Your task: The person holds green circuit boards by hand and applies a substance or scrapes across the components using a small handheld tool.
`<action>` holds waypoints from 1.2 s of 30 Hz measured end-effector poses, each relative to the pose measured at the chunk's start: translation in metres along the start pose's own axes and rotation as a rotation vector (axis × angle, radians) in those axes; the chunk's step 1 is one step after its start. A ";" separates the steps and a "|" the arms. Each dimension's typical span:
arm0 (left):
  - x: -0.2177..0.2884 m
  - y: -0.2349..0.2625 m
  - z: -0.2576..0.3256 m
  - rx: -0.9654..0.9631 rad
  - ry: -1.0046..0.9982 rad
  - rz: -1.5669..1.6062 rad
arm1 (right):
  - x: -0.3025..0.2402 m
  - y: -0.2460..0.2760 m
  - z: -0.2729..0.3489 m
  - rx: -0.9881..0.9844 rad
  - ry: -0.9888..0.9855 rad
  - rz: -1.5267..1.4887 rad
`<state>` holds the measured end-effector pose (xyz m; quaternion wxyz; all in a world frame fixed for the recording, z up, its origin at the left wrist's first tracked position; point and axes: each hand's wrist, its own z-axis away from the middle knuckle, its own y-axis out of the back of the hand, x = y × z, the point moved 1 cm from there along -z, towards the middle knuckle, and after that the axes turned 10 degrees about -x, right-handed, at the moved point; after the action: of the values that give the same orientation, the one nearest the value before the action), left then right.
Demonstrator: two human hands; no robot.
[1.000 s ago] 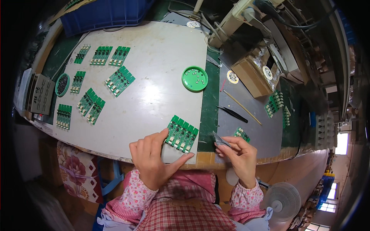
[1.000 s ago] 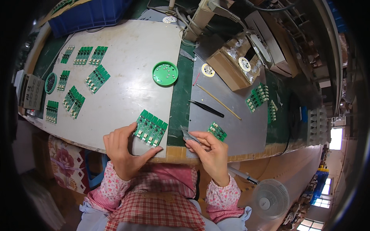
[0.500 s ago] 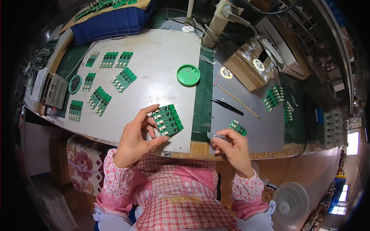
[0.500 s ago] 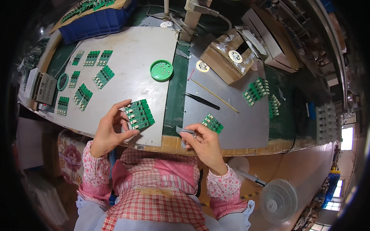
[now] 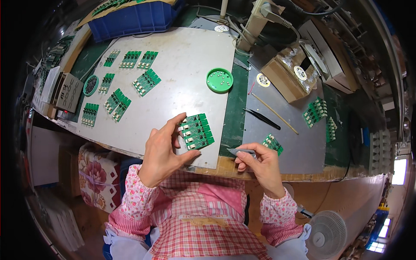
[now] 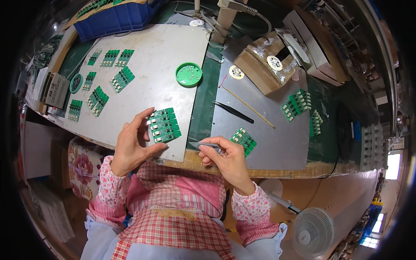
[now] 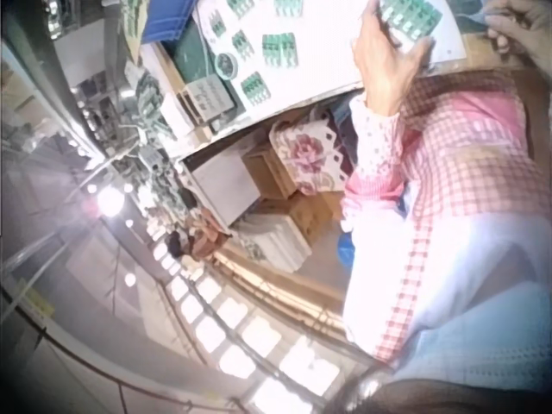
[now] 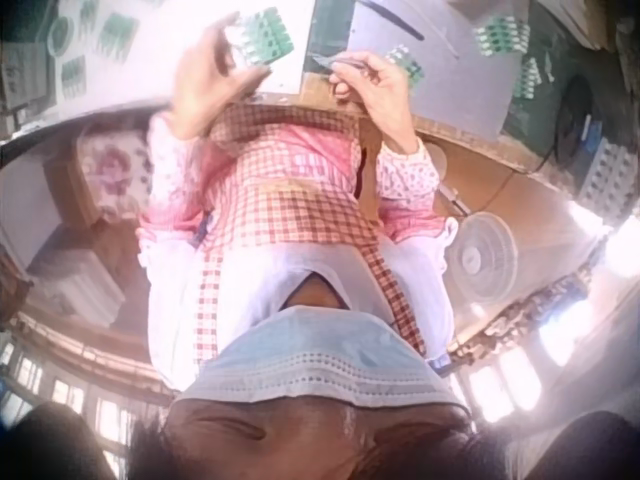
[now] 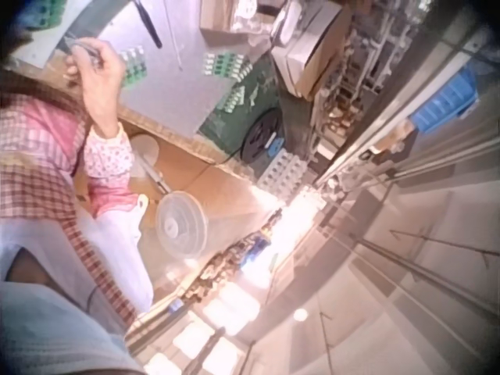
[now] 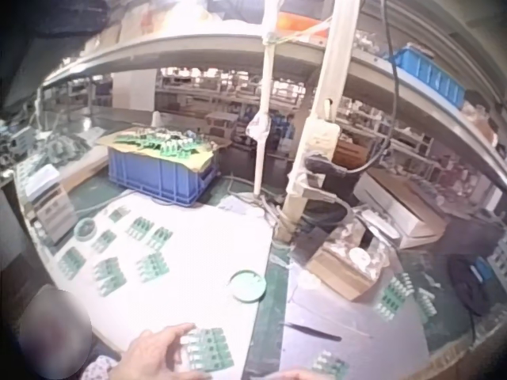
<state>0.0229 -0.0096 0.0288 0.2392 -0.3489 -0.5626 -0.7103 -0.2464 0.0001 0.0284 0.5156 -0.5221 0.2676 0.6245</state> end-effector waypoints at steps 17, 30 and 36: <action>-0.010 0.009 -0.007 -0.044 -0.102 -0.029 | -0.003 -0.010 -0.009 0.067 0.041 0.207; -0.010 0.011 -0.008 -0.059 -0.169 -0.023 | -0.016 -0.026 -0.009 0.113 0.246 0.773; -0.012 0.010 -0.007 -0.057 -0.167 -0.015 | -0.016 -0.038 -0.009 0.110 0.365 0.943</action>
<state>0.0358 -0.0198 0.0252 0.1763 -0.4092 -0.5627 -0.6963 -0.2090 -0.0012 0.0477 0.1490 -0.4170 0.5926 0.6728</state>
